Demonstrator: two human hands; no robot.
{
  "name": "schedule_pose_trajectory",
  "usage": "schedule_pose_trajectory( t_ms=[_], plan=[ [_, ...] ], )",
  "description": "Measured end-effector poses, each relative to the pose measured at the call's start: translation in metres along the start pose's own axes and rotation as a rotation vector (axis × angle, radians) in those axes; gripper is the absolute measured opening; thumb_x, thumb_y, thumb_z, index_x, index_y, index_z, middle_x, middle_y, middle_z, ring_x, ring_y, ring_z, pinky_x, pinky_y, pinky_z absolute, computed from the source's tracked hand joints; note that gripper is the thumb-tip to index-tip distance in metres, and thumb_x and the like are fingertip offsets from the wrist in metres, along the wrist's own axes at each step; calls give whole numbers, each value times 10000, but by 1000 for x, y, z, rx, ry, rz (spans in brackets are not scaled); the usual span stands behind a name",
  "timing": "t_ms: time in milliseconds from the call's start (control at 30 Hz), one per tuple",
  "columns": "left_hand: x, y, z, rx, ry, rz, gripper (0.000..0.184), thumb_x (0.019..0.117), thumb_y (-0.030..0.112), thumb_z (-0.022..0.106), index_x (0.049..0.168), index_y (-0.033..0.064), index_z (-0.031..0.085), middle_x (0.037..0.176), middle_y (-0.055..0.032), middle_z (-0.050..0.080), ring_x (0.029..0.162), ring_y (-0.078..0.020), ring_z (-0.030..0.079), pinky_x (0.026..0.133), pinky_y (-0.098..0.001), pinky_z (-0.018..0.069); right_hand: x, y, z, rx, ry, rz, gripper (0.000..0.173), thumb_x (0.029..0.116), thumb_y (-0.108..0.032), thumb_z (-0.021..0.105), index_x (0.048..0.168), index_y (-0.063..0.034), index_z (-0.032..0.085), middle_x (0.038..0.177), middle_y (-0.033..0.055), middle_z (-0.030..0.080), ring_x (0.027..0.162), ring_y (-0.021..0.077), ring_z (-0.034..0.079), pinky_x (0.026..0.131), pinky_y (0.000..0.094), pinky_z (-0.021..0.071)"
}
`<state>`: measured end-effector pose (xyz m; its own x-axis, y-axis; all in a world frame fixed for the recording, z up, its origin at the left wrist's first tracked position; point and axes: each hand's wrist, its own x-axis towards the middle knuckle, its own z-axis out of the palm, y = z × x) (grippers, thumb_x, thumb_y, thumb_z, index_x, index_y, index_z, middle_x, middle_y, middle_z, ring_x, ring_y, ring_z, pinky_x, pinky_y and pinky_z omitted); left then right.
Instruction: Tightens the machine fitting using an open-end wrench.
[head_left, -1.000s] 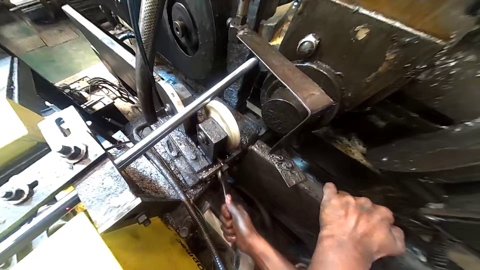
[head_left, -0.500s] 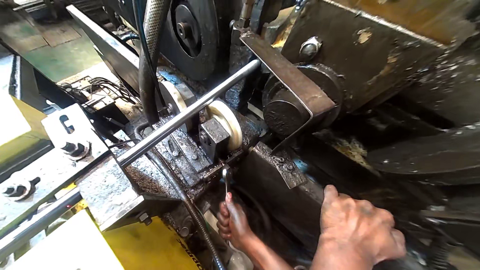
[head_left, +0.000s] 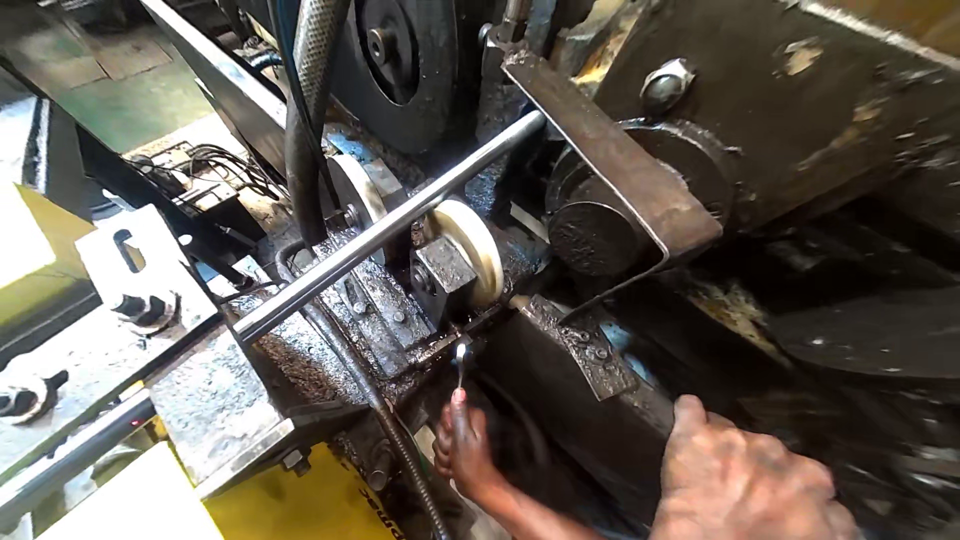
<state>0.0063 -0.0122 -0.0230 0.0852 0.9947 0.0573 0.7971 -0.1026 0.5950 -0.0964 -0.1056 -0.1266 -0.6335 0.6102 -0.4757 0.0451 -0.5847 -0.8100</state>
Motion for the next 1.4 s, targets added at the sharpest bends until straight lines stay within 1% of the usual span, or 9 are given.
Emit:
schedule_pose_trajectory(
  t_ms=[267, 400, 500, 600, 767, 900, 1033, 1167, 1400],
  plan=[
    [-3, 1, 2, 27, 88, 11, 439, 994, 417, 494, 807, 147, 785, 786, -32, 749, 848, -223, 733, 1001, -491, 462, 11, 13, -6, -29, -26, -110, 315, 1047, -189, 413, 736, -168, 454, 473, -113, 340, 359, 14, 346, 362, 219, 342],
    [4, 2, 0, 30, 80, 0, 419, 980, 419, 502, 828, 155, 790, 782, -19, 746, 836, -211, 726, 957, -495, 467, 33, 31, -19, -249, 57, -406, 268, 990, -83, 469, 725, -109, 498, 543, -115, 370, 452, -27, 373, 457, 181, 357],
    [4, 2, 3, 16, 101, 15, 429, 992, 410, 501, 826, 136, 786, 795, -41, 748, 854, -234, 732, 978, -495, 472, 64, 16, -60, -810, 61, -701, 190, 933, -19, 569, 877, 113, 693, 673, 131, 651, 614, 180, 648, 640, 337, 561],
    [9, 0, 5, 9, 117, 39, 434, 1004, 401, 484, 880, 135, 803, 833, -54, 764, 890, -251, 739, 995, -499, 479, 84, 1, -84, -1032, 19, -800, 219, 901, -35, 581, 974, 133, 701, 783, 216, 715, 708, 324, 727, 699, 467, 598],
    [2, 2, -1, 0, 80, 6, 405, 992, 394, 521, 858, 129, 796, 824, -45, 760, 874, -232, 738, 1026, -493, 469, 79, 15, -85, -943, 95, -827, 233, 939, -122, 583, 921, 80, 698, 704, 143, 679, 626, 221, 686, 626, 392, 584],
    [7, 8, -21, -101, -59, -58, 379, 1005, 372, 549, 911, 95, 790, 884, -73, 761, 947, -265, 716, 1087, -528, 402, 47, 25, -81, -662, 116, -518, 350, 999, -219, 559, 797, 50, 653, 629, -9, 545, 587, 21, 511, 609, 233, 463],
    [1, 8, -24, -117, -116, -87, 379, 1011, 369, 544, 899, 102, 788, 881, -65, 755, 952, -261, 705, 1102, -534, 373, 34, 27, -81, -608, 121, -421, 474, 1043, -316, 375, 719, -26, 565, 612, -63, 439, 564, 9, 440, 583, 232, 424],
    [3, 7, -25, -110, -120, -80, 393, 1013, 375, 541, 886, 92, 782, 874, -70, 753, 955, -263, 703, 1095, -534, 372, 50, 7, -86, -748, 64, -511, 507, 1047, -317, 443, 708, 12, 628, 603, 1, 503, 601, 71, 507, 639, 302, 462],
    [2, 7, -25, -97, -124, -72, 392, 1012, 383, 544, 864, 105, 778, 849, -56, 745, 931, -251, 698, 1084, -526, 373, 58, 3, -83, -650, 122, -570, 439, 1042, -285, 471, 719, -26, 616, 582, -50, 464, 545, 10, 452, 571, 234, 424]
  ],
)
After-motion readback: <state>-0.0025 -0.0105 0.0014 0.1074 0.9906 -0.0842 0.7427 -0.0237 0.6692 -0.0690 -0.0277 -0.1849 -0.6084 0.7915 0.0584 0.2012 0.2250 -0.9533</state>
